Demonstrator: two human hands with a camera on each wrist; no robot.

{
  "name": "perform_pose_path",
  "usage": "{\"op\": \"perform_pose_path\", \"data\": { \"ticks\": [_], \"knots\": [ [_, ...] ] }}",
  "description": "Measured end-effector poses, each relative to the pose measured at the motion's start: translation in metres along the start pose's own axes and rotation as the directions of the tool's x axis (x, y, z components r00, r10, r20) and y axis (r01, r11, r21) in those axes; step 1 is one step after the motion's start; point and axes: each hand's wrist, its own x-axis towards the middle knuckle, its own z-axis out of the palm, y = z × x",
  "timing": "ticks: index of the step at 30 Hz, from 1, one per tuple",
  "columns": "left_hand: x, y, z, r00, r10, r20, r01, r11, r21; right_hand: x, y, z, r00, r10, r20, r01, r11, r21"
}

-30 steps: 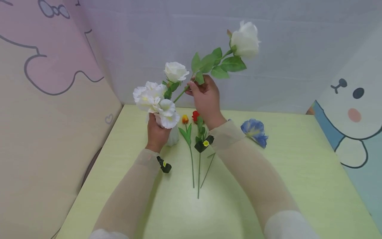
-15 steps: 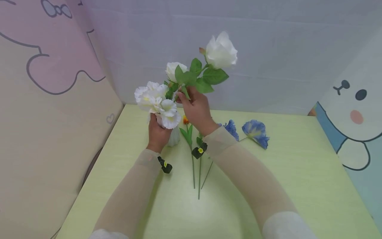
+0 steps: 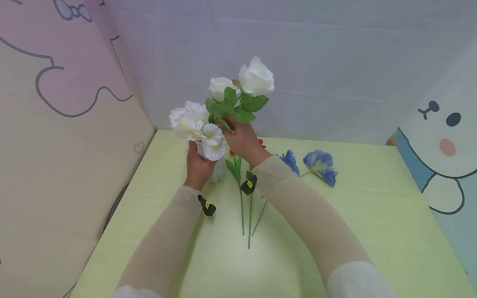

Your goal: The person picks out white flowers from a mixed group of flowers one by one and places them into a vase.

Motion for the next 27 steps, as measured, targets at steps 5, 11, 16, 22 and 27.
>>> {"op": "perform_pose_path", "data": {
  "ticks": [5,11,16,22,27],
  "knots": [
    [0.0,0.0,0.001,1.0,-0.001,-0.003,0.001,1.0,0.001,0.005,-0.001,-0.008,0.976,0.152,0.154,-0.127,0.978,-0.164],
    [0.001,0.0,0.001,1.0,0.003,-0.003,-0.003,1.0,0.004,0.009,0.005,-0.018,0.996,0.003,0.088,-0.001,1.0,-0.019],
    [0.001,0.0,0.001,1.0,-0.002,-0.002,0.002,1.0,0.006,0.008,0.005,-0.019,0.997,0.025,-0.067,-0.014,0.987,0.162],
    [0.001,-0.001,0.001,1.0,-0.009,-0.007,0.01,1.0,0.011,0.007,0.003,-0.013,0.989,0.052,-0.141,0.002,0.934,0.357],
    [0.001,0.0,0.001,1.0,-0.018,-0.003,0.018,1.0,0.003,0.006,0.004,-0.009,0.98,0.093,-0.178,-0.034,0.95,0.31]
  ]
}}
